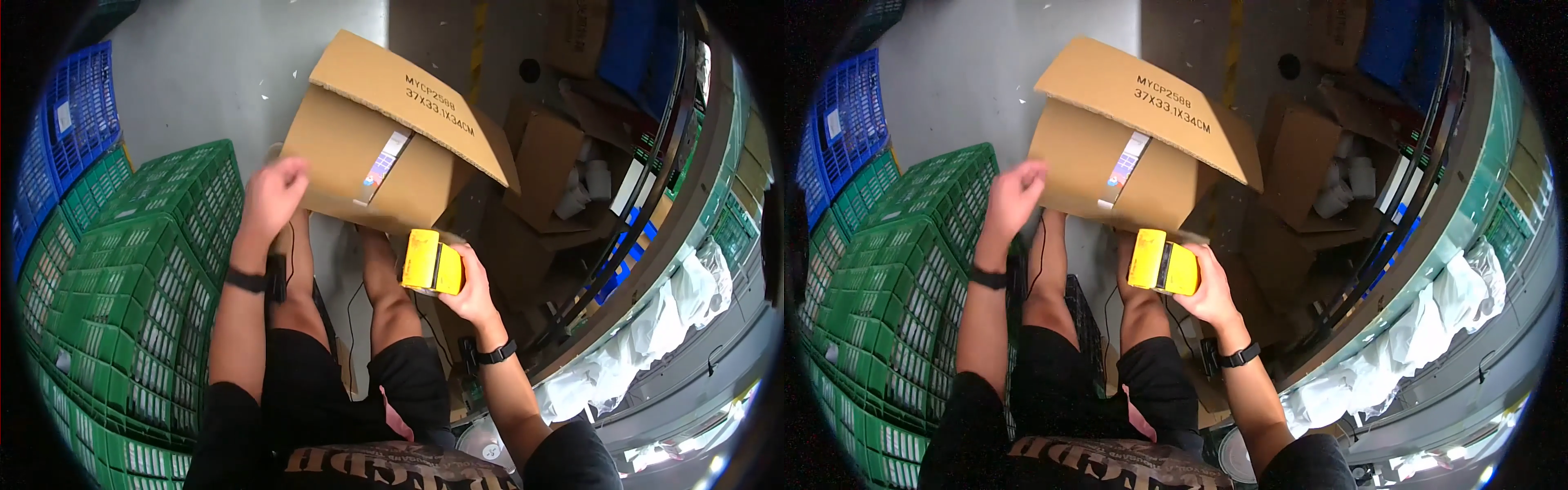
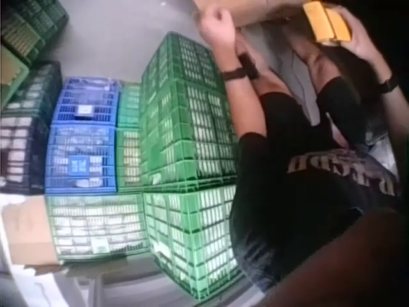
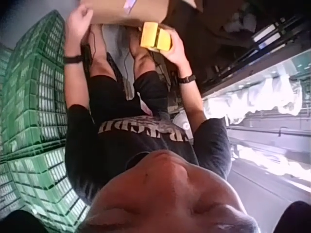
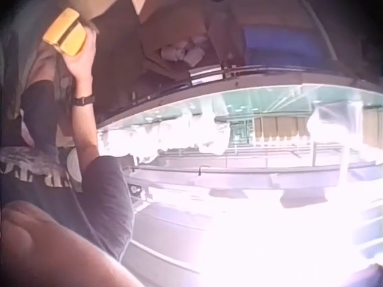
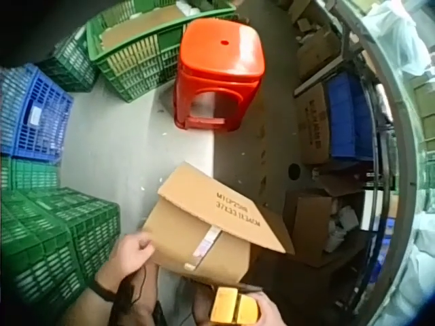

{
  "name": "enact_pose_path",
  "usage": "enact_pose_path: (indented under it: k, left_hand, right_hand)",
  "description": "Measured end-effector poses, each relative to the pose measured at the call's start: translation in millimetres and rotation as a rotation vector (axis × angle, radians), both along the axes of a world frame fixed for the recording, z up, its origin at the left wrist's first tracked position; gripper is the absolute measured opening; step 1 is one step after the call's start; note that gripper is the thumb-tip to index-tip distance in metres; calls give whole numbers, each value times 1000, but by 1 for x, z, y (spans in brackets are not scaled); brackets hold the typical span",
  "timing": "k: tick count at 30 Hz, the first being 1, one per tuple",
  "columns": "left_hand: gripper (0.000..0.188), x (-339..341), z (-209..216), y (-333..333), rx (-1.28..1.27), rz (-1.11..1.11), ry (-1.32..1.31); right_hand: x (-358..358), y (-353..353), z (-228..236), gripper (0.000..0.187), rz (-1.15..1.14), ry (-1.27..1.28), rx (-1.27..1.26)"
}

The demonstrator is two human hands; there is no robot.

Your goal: The person picks up white packets from a green crate, places them on a table, and then puts small white boxes into a cardboard box before sealing it with a tape dispenser.

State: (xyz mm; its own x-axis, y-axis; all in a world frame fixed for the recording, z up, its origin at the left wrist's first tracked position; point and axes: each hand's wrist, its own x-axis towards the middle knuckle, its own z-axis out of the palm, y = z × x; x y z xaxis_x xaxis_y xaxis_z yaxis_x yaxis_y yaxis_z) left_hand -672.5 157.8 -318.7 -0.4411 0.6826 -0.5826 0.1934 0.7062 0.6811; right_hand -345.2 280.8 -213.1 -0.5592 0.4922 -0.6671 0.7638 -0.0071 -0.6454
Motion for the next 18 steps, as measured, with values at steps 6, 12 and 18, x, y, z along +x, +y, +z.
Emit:
enact_pose_path:
  k: [6, 12, 18]
  left_hand:
    - [23, 5, 47, -25, -294, -487, -67]
    - [19, 46, -35, -11, -278, -1127, 90]
    - [22, 81, -72, 30, -274, -1084, 222]
  right_hand:
    - [-18, 34, 13, 57, 108, 90, -153]
    - [-71, 70, -39, 56, 356, 122, -216]
    - [-77, 107, -89, 56, 428, 197, -166]
